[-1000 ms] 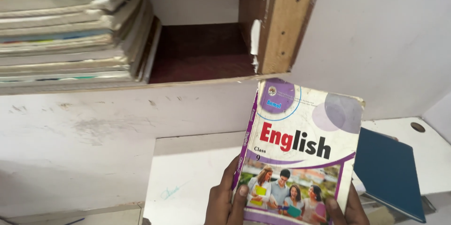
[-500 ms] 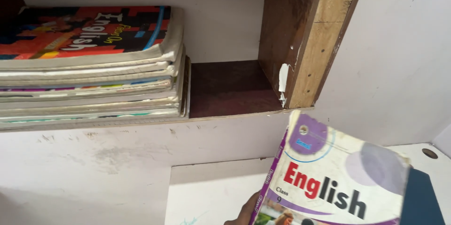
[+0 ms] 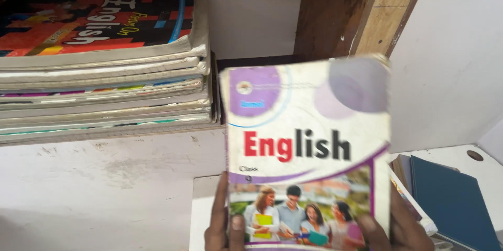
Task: The person picks up books and notebooks from a table and places them onto a wooden shelf. They handle several textbooks and a question bank one at a time, arranging them in a neat stack on the shelf.
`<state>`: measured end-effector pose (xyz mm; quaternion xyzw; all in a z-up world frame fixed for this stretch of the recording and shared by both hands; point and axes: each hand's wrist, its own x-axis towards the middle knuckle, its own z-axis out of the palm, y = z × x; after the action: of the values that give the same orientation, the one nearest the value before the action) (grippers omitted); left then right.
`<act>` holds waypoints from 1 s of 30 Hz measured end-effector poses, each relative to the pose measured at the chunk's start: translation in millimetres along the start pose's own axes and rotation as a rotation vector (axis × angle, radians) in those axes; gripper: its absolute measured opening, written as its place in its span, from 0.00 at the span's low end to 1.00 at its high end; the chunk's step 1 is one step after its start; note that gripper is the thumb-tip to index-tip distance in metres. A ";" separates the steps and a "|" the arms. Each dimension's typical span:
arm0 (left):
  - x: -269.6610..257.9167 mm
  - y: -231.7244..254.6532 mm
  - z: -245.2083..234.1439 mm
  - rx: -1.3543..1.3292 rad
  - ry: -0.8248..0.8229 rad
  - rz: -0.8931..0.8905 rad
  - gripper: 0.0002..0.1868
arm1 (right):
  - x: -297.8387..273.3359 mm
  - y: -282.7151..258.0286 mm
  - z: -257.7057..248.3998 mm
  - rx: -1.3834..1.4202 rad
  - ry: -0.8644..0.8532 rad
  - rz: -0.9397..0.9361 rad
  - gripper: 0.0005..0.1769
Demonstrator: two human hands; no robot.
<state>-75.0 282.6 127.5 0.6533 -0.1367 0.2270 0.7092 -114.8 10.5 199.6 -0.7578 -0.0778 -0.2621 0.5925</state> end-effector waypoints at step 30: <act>86.0 135.3 -23.6 1.067 -0.070 0.726 0.46 | 83.1 -74.4 43.7 -0.418 0.196 -0.757 0.46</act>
<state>-71.3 324.1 284.1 0.8352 -0.2402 0.4679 0.1603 -62.7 56.8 297.1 -0.7509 -0.2386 -0.5413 0.2936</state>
